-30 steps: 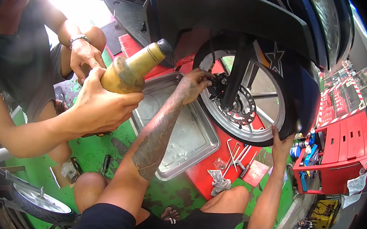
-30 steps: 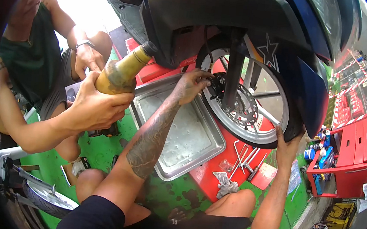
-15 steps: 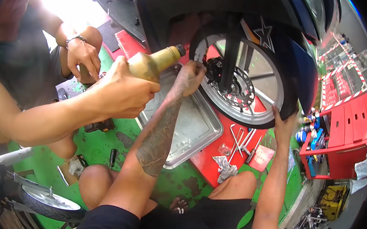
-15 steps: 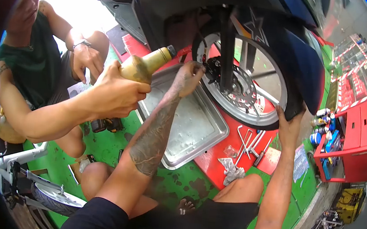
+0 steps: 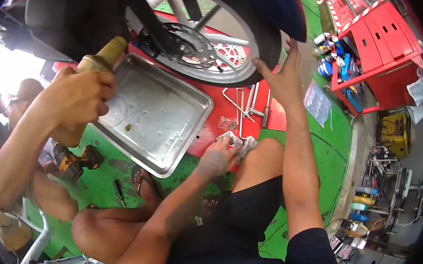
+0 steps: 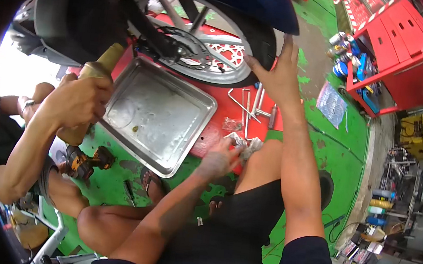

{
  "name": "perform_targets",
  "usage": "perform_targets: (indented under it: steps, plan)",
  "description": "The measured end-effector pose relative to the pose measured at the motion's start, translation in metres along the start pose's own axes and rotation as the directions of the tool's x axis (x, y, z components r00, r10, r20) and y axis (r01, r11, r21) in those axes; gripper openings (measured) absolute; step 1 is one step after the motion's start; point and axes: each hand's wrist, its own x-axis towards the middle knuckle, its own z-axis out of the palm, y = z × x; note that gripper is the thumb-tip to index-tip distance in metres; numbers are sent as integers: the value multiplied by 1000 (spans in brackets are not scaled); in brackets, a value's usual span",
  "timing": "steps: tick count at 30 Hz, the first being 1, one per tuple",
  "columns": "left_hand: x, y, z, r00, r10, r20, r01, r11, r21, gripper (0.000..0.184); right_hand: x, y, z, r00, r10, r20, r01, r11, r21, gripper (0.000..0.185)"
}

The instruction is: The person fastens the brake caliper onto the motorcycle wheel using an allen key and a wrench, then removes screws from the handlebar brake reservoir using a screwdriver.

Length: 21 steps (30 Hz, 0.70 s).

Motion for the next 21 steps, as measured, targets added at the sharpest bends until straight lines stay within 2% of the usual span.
perform_targets:
  steps: [3,6,9,11,15,18,20,21]
  plan:
    - [-3,-2,42,957,-7,289,-30,992,125,39,-28,-3,-27,995,102,5,-102,993,60,88]
    - [-6,-27,79,965,4,261,-9,1000,19,40,-66,23,-54,982,165,92,-172,983,67,72]
    - [-4,-27,59,981,-47,189,82,980,-182,31,-108,59,-68,864,439,247,-471,878,88,58]
    - [-9,-26,38,978,-149,146,189,932,-310,23,-129,73,-68,827,437,354,-454,890,-37,51]
    - [-27,-38,15,933,-249,260,296,942,-159,20,-145,89,-69,667,505,548,-406,863,-302,42]
    - [-27,-30,6,908,-290,303,316,948,-40,22,-130,114,-61,616,582,530,-488,811,-323,41]
    - [-20,-13,-2,901,-314,299,328,945,3,20,-121,141,-44,536,655,533,-514,754,-410,41]
    - [-26,-16,2,905,-274,325,282,959,23,21,-120,152,-33,494,687,533,-522,724,-450,42]
